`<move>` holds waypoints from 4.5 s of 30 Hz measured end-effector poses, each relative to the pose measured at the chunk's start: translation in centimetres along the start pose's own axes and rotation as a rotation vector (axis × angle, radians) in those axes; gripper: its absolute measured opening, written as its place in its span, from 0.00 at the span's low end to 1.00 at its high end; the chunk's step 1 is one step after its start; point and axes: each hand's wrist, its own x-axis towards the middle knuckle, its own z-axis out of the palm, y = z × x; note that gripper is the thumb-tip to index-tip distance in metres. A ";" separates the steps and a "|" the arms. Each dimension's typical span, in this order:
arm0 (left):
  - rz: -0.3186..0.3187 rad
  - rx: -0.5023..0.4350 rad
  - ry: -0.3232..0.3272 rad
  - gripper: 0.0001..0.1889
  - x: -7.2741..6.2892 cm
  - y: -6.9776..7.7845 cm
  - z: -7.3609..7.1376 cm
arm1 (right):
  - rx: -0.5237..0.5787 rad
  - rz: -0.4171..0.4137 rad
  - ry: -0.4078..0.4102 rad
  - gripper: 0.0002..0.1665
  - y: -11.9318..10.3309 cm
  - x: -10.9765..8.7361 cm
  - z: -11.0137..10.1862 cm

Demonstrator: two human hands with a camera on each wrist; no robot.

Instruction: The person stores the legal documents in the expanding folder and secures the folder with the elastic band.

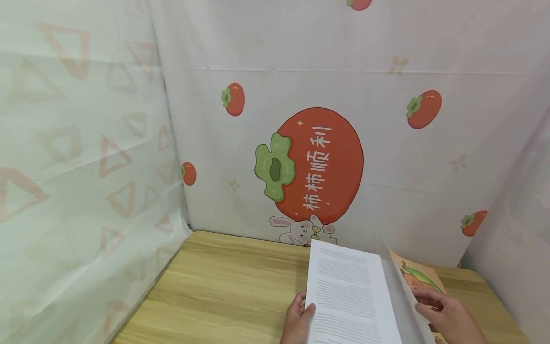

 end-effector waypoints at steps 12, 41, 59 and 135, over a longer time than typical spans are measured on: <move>0.001 -0.014 -0.022 0.17 0.2 -0.9 1.1 | 0.044 -0.003 -0.002 0.26 0.1 -0.2 -0.1; -0.050 0.034 0.001 0.16 1.9 -1.2 3.6 | 0.033 0.011 -0.013 0.27 -0.1 -0.2 0.0; -0.086 0.034 -0.079 0.19 2.1 -2.1 5.2 | 0.064 0.064 -0.048 0.28 -0.2 -0.1 0.0; -0.081 0.080 -0.155 0.23 1.2 -4.7 11.7 | 0.029 0.009 0.006 0.26 -1.0 -0.2 1.0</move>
